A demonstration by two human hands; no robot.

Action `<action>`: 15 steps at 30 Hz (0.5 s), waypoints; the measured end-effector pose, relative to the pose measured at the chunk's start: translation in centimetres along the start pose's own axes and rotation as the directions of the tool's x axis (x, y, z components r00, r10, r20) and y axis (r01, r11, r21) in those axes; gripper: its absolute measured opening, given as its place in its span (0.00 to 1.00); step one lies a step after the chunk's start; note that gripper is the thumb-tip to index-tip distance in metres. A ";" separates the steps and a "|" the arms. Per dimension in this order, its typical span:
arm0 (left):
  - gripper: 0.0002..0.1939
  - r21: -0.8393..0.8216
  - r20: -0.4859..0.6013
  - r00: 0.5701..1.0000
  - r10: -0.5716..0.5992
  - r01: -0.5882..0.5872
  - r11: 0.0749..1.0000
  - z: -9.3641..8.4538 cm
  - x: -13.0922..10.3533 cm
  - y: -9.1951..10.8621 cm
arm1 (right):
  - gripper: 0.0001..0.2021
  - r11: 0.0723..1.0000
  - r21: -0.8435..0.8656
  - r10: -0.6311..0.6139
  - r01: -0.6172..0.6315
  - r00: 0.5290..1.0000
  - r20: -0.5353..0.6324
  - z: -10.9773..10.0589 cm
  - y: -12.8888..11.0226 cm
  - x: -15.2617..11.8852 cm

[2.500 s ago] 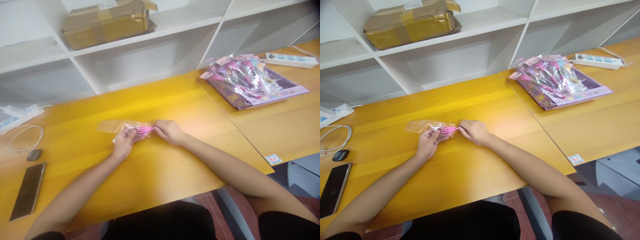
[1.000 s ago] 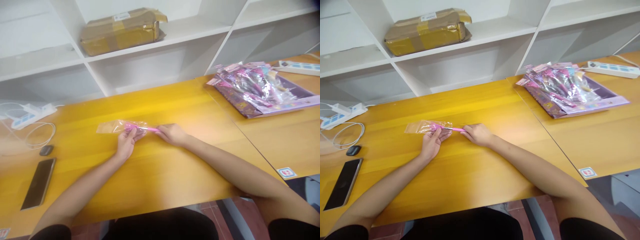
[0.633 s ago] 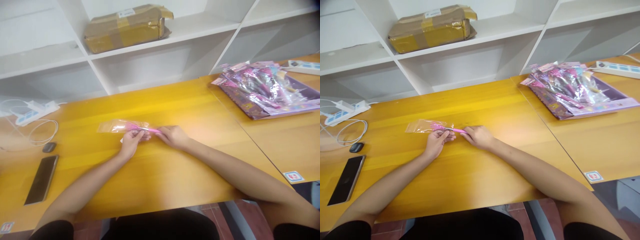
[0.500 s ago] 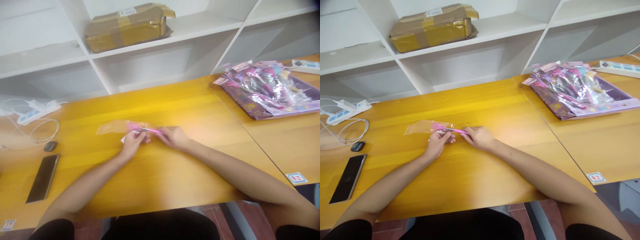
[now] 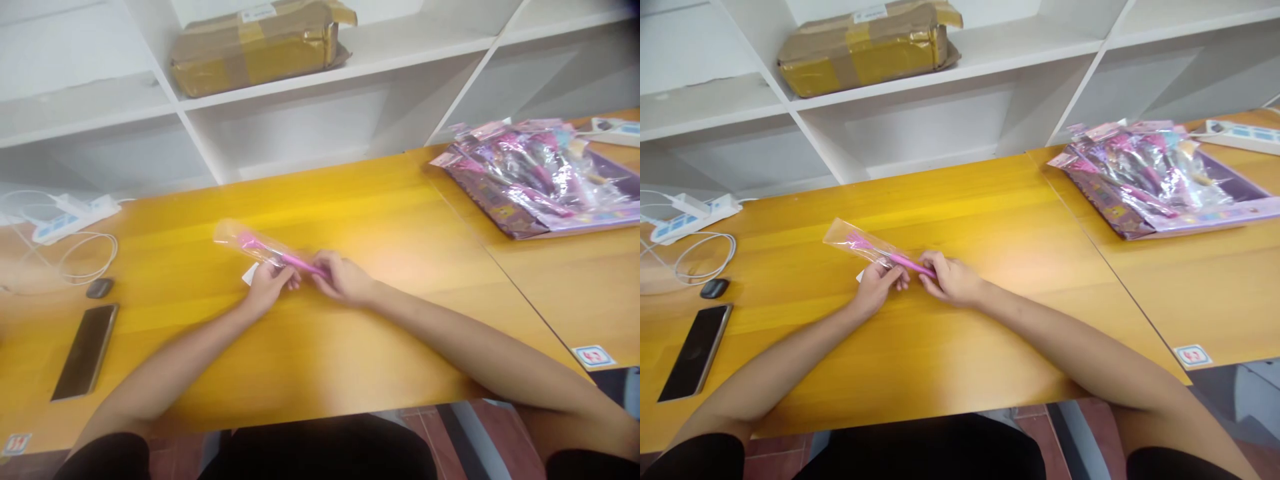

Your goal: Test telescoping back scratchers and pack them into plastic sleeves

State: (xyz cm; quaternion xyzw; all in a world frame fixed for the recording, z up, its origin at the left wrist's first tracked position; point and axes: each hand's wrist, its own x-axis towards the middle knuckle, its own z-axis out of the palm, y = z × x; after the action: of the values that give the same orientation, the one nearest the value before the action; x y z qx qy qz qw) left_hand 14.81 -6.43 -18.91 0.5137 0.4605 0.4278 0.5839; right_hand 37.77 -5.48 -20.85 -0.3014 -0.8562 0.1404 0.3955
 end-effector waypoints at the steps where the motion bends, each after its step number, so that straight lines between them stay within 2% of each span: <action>1: 0.13 -0.052 -0.045 0.999 0.001 -0.004 0.999 0.0 0.1 0.0 | 0.09 0.999 0.047 -0.023 0.022 0.999 0.031 -0.3 0.1 0.1; 4: 0.13 -0.175 -0.120 0.993 -0.021 -0.001 0.985 -0.1 0.3 0.1 | 0.10 0.983 0.172 -0.080 0.059 0.990 0.119 -0.9 0.3 0.4; 8: 0.15 -0.205 -0.108 0.993 -0.048 0.025 0.978 0.0 0.3 0.1 | 0.09 0.970 0.229 -0.126 0.086 0.979 0.163 -1.0 0.3 0.5; 12: 0.14 -0.134 -0.060 0.998 -0.025 0.017 0.991 -0.2 0.3 0.0 | 0.08 0.971 0.224 -0.122 0.082 0.978 0.170 -1.1 0.2 0.4; 15: 0.13 -0.002 0.043 0.999 -0.007 0.007 1.000 -0.3 0.1 0.1 | 0.08 0.966 0.208 -0.180 0.154 0.977 0.113 -1.0 0.2 0.5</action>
State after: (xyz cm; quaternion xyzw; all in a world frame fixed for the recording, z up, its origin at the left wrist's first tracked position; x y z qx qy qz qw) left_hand 14.51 -6.21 -18.85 0.5205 0.4492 0.4153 0.5958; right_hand 38.42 -4.99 -20.00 -0.1771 -0.8846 0.2103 0.3767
